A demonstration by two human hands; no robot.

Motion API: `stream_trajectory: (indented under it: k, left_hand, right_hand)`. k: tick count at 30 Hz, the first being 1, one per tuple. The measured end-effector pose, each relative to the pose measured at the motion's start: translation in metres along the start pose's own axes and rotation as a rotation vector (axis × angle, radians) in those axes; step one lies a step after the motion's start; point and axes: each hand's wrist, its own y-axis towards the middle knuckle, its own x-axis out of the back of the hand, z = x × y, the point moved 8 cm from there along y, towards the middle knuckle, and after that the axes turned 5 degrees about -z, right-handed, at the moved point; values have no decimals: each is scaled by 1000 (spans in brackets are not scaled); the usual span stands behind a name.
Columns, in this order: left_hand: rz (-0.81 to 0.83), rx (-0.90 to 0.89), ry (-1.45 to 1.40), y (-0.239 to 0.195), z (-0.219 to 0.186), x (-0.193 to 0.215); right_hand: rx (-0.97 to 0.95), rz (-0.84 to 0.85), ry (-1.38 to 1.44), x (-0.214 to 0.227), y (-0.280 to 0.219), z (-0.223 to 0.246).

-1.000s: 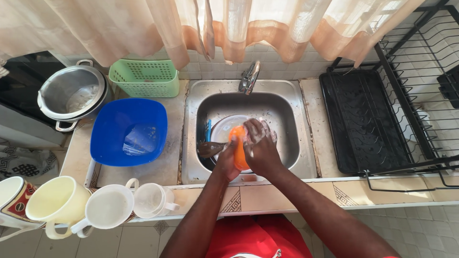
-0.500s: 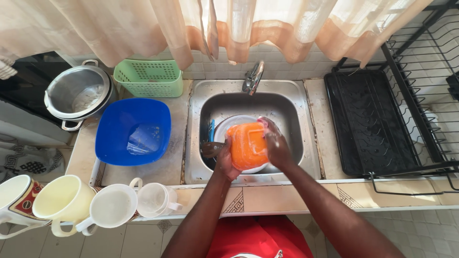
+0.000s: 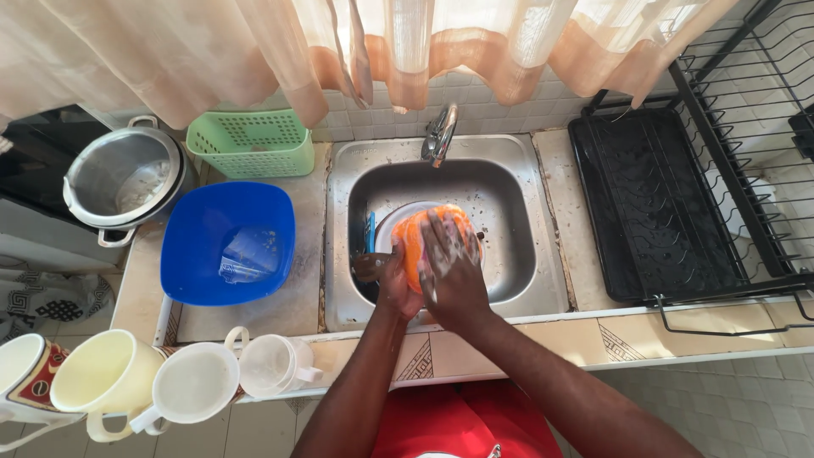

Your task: Washing and rinsing dishes in a kitchen sink using a sponge and soap

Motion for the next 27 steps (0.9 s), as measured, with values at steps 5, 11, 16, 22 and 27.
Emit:
stream_trajectory:
  k: [5, 11, 16, 22, 27]
  left_hand:
    - [19, 14, 102, -6, 15, 4]
    - [31, -37, 166, -5, 9, 5]
    - [43, -49, 154, -8, 6, -4]
    - [26, -62, 123, -2, 10, 11]
    - [0, -18, 99, 0, 12, 16]
  right_hand:
    - [-119, 100, 1, 6, 25, -6]
    - [-212, 54, 86, -12, 40, -47]
    - [-252, 71, 135, 2, 48, -44]
    - [-425, 240, 227, -4, 47, -70]
    - [-429, 72, 492, 11, 31, -80]
